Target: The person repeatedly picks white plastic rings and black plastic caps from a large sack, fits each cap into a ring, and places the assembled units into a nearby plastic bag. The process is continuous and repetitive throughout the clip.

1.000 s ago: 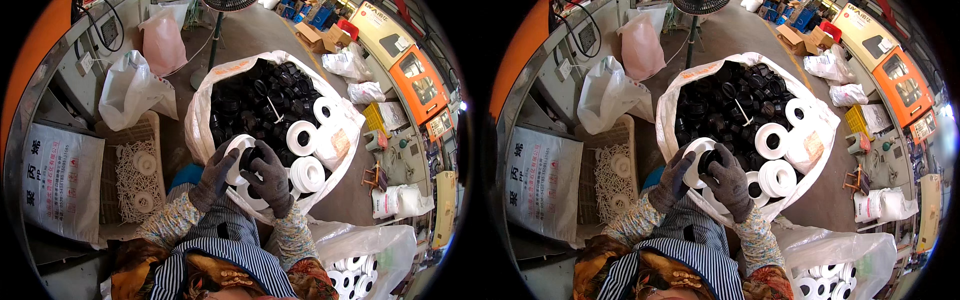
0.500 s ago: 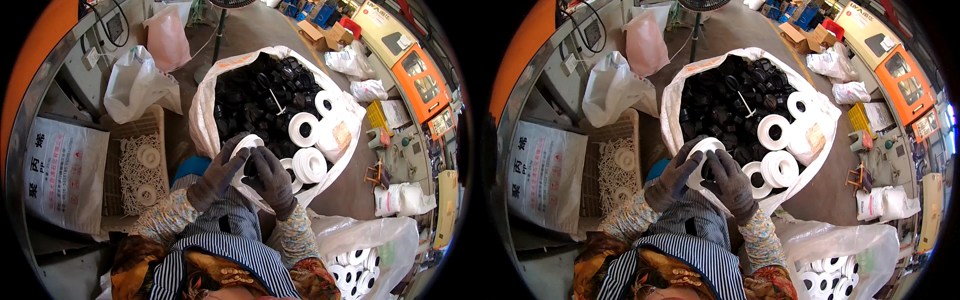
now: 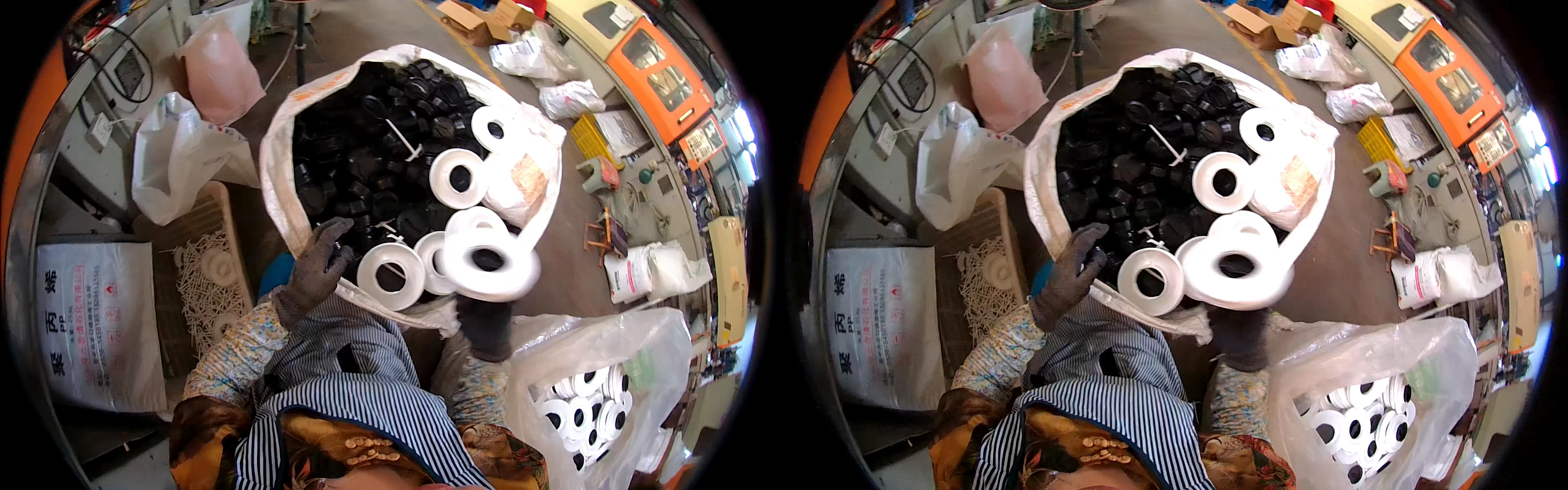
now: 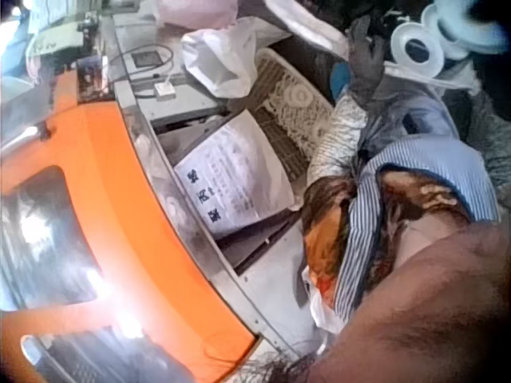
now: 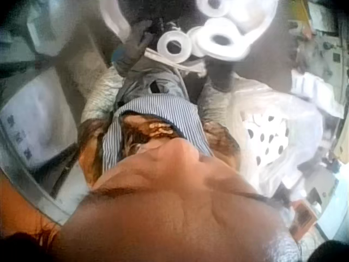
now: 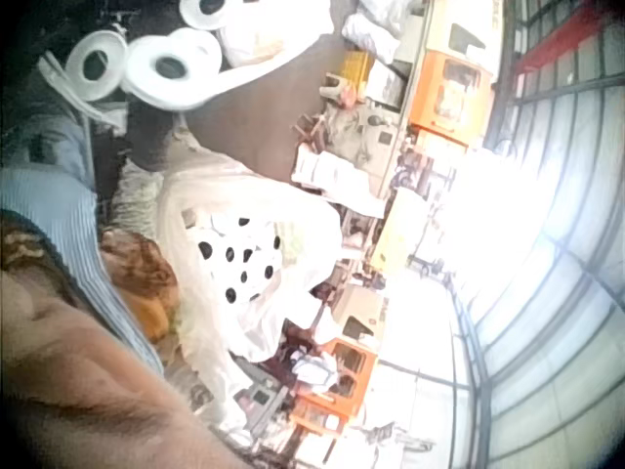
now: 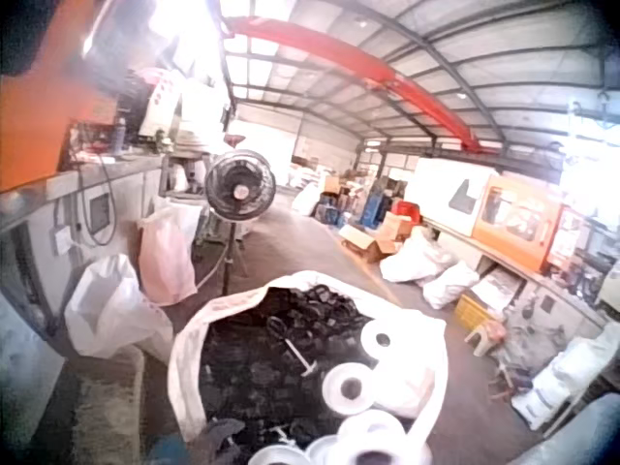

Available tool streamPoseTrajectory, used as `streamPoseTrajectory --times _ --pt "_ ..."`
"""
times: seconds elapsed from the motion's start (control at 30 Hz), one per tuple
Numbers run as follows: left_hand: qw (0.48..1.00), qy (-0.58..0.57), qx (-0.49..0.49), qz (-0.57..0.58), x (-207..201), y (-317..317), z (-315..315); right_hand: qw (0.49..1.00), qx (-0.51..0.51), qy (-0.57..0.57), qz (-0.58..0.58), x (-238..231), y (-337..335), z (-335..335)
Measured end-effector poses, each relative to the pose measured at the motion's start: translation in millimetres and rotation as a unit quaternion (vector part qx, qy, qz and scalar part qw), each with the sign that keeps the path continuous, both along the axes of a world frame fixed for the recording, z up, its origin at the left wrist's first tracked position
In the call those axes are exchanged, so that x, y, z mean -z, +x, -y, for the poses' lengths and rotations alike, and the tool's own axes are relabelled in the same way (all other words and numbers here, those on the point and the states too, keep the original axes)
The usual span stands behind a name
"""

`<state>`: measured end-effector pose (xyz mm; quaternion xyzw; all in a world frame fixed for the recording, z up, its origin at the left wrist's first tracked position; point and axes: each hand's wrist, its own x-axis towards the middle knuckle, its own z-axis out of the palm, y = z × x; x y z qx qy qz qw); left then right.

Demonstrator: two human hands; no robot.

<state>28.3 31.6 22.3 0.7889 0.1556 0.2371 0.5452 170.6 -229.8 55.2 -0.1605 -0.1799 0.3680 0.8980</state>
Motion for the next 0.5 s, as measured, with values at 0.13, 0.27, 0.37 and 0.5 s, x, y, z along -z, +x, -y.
streamPoseTrajectory --times 0.13,0.27,0.37,0.5 --pt "0.99 0.09 0.076 0.077 -10.6 39.0 18.5 0.931 -0.051 0.359 0.036 -60.0 16.8 50.6" --pt "0.943 0.243 0.205 0.101 -12.9 109.9 65.7 0.992 0.021 0.087 0.088 -44.3 29.5 27.0" --pt "0.833 0.518 0.165 0.1 1.7 161.9 104.0 0.955 0.159 -0.132 0.212 -21.0 28.6 15.9" --pt "0.783 0.594 0.172 0.07 10.7 190.1 106.5 0.881 0.232 -0.216 0.351 -22.9 32.6 23.5"
